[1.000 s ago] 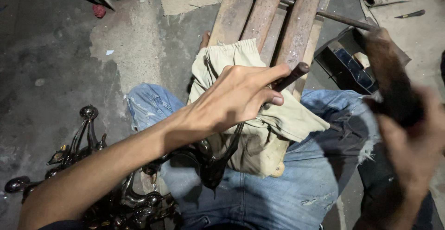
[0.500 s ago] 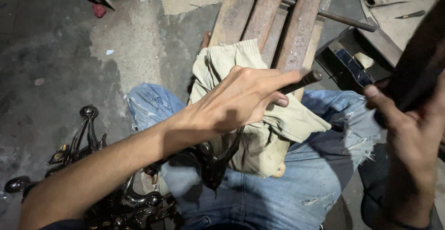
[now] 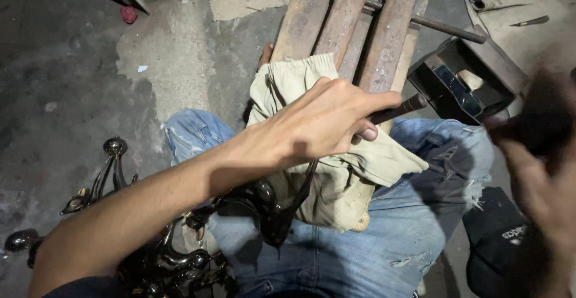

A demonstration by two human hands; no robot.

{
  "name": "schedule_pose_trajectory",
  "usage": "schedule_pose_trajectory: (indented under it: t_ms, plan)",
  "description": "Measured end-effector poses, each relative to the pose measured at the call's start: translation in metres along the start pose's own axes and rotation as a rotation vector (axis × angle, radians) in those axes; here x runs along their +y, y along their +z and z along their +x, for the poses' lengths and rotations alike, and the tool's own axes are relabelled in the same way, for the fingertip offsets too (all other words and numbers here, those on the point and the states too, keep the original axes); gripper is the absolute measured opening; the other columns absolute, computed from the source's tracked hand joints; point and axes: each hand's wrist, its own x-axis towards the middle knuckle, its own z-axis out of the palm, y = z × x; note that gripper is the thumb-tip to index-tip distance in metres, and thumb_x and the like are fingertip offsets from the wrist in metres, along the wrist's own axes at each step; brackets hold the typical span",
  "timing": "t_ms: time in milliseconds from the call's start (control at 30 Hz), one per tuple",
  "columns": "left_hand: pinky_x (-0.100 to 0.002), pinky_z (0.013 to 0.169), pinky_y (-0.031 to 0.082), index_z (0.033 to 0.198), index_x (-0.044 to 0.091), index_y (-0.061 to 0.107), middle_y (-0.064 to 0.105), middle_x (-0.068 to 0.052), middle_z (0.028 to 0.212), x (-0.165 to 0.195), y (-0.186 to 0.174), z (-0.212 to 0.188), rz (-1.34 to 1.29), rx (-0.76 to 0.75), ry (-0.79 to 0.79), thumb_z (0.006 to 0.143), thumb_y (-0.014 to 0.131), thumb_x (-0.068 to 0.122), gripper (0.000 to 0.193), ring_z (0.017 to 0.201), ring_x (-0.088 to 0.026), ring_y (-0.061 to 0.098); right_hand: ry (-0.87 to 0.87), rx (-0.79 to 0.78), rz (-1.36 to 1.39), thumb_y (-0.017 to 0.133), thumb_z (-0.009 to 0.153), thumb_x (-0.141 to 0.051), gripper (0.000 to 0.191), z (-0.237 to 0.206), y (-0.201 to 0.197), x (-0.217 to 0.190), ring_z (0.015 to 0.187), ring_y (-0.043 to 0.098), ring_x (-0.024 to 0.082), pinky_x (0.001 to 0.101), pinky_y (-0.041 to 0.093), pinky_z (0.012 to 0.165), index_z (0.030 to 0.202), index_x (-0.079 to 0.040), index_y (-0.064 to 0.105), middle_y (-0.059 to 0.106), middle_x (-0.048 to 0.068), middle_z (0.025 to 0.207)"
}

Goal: The person sits cross-legged on the floor and repeatedly hammers a small metal deer-shaped decoration with a wooden mallet. They hold the piece in one hand and strike it with the other, occasionally rotating it to work different areas.

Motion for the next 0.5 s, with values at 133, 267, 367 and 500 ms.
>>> schedule_pose_trajectory:
  t_ms: [133,267,367,500]
  plan:
    - [-0.028,0.031,0.045,0.141,0.004,0.054,0.076,-0.019,0.081,0.003,-0.001,0.014,-0.011,-0.127,-0.116,0.084,0.062,-0.003,0.058,0.043,-0.014,0.063,0.078,-0.064,0.327,0.067,0.090,0.006,0.053,-0.006,0.016,-0.005,0.095,0.066,0.016,0.0277,0.052,0.082,0.140,0.002,0.051,0.066,0.009,0.109]
    - [-0.026,0.033,0.046,0.142,0.004,0.052,0.073,-0.014,0.081,-0.002,-0.005,0.025,-0.056,-0.197,-0.128,0.085,0.073,0.011,0.060,0.049,-0.009,0.067,0.100,0.069,0.249,0.080,0.097,-0.002,0.045,-0.012,0.033,-0.018,0.087,0.061,0.016,0.0266,0.051,0.077,0.133,0.004,0.055,0.065,0.010,0.102]
    - [-0.033,0.040,0.048,0.146,0.011,0.051,0.074,-0.010,0.074,-0.006,-0.006,0.037,-0.062,-0.313,-0.219,0.079,0.076,0.014,0.072,0.053,-0.014,0.065,0.282,0.086,0.441,0.079,0.096,-0.006,0.046,-0.015,0.036,-0.027,0.086,0.063,0.015,0.0283,0.052,0.075,0.133,0.005,0.054,0.065,0.006,0.097]
    - [-0.035,0.059,0.056,0.140,0.011,0.057,0.075,-0.006,0.082,-0.010,-0.008,0.043,-0.035,-0.322,-0.122,0.081,0.078,0.015,0.062,0.063,-0.014,0.071,0.082,0.149,0.144,0.079,0.087,0.002,0.062,-0.018,0.039,-0.038,0.102,0.066,0.021,0.0316,0.054,0.087,0.141,0.009,0.049,0.066,0.014,0.115]
